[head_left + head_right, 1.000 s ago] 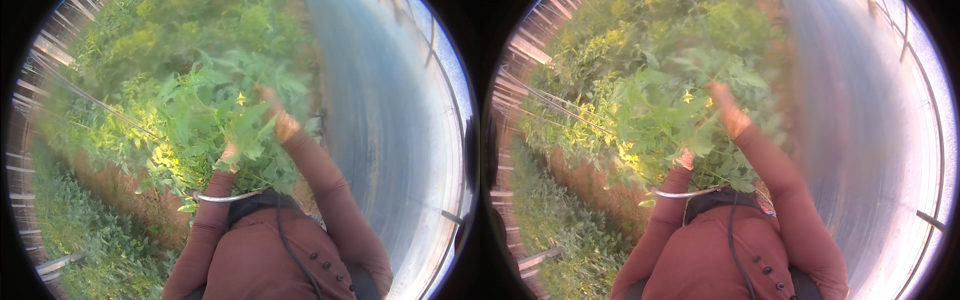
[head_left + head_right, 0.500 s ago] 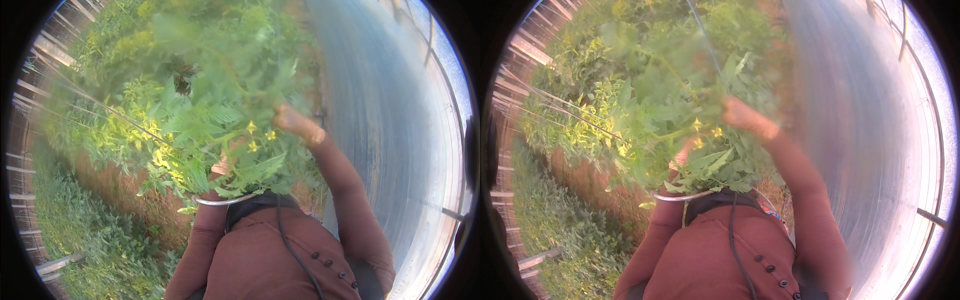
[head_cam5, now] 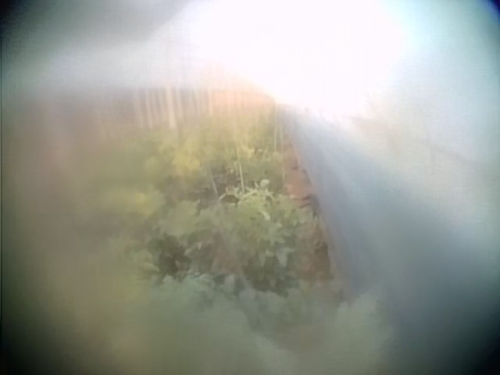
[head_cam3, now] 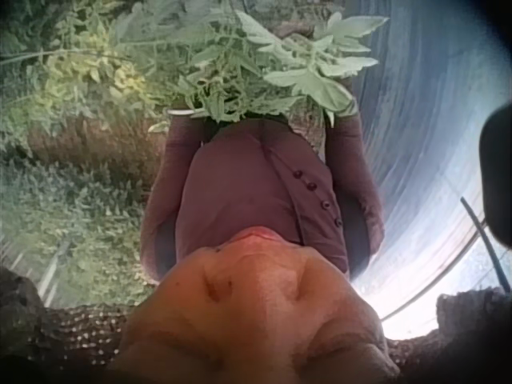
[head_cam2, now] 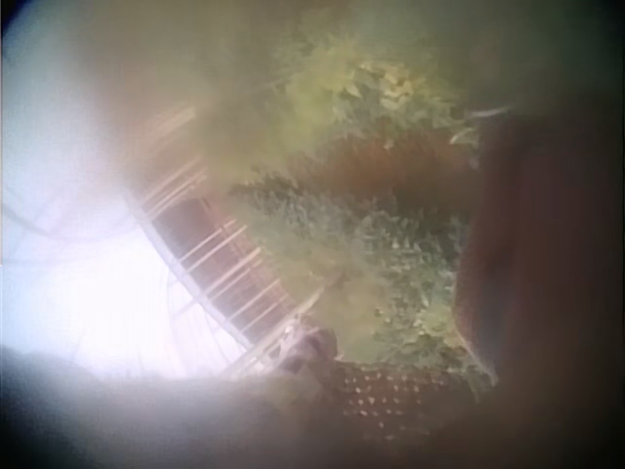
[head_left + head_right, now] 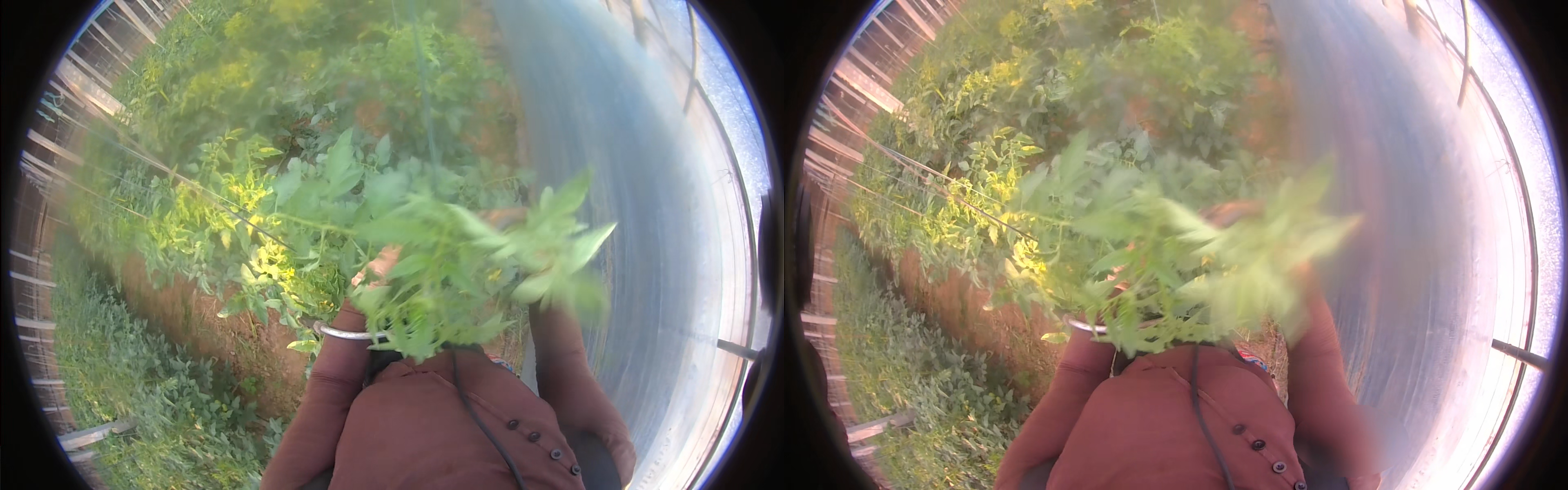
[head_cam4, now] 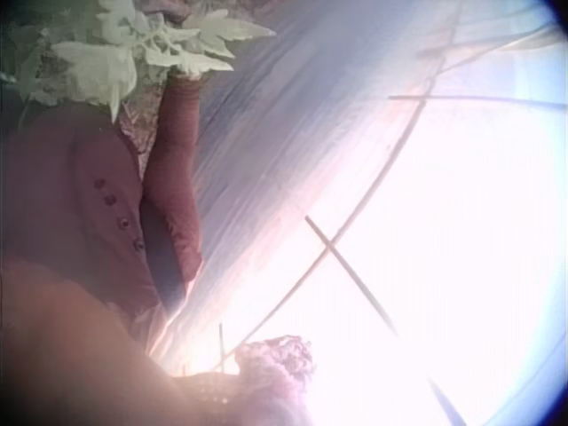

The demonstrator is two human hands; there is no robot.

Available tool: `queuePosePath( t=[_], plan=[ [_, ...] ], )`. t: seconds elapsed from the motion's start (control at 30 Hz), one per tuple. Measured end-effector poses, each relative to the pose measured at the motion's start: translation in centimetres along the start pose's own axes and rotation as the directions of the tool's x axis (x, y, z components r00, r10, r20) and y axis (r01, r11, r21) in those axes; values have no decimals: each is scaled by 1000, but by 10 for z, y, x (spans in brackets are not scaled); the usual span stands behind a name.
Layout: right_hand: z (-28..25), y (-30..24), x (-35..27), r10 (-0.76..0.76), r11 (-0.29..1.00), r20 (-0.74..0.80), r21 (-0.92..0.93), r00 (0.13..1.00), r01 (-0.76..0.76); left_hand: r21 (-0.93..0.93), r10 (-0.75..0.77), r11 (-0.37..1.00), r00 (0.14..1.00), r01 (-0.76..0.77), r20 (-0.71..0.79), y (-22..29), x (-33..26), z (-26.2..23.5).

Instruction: The person sprays tomato plants with a handheld wand sprayer inside a greenhouse. They move along a row, directing the spray at the foliage while occasionally using the other hand to lift or adjust the plants.

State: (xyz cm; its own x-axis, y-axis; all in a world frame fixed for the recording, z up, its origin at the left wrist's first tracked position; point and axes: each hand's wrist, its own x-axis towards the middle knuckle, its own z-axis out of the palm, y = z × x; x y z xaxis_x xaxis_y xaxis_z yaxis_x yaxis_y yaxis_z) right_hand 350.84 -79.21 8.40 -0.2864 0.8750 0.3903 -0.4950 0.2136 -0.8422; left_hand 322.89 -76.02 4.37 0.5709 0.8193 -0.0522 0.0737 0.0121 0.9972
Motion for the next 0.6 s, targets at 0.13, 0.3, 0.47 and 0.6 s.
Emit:
queuePosePath(
  t=[0.13, 0.3, 0.47, 0.6],
  plan=[
    [-30, 6, -29, -74, 966, -322, 212, 944, 148, 648, 87, 758, 996, -69, 4, 17, 33, 24],
    [-11, -21, -59, 370, 854, -696, -6, 616, -520, -191, -112, 978, 980, 80, -162, 7, 52, 53],
    [68, -32, -51, 490, 742, -244, -387, 837, -547, 555, 81, 832, 991, -11, -103, -4, 80, 52],
    [95, 7, 7, -334, 545, 60, -802, 941, 244, -135, -328, 942, 928, 308, -174, -14, 76, 62]
  ],
)
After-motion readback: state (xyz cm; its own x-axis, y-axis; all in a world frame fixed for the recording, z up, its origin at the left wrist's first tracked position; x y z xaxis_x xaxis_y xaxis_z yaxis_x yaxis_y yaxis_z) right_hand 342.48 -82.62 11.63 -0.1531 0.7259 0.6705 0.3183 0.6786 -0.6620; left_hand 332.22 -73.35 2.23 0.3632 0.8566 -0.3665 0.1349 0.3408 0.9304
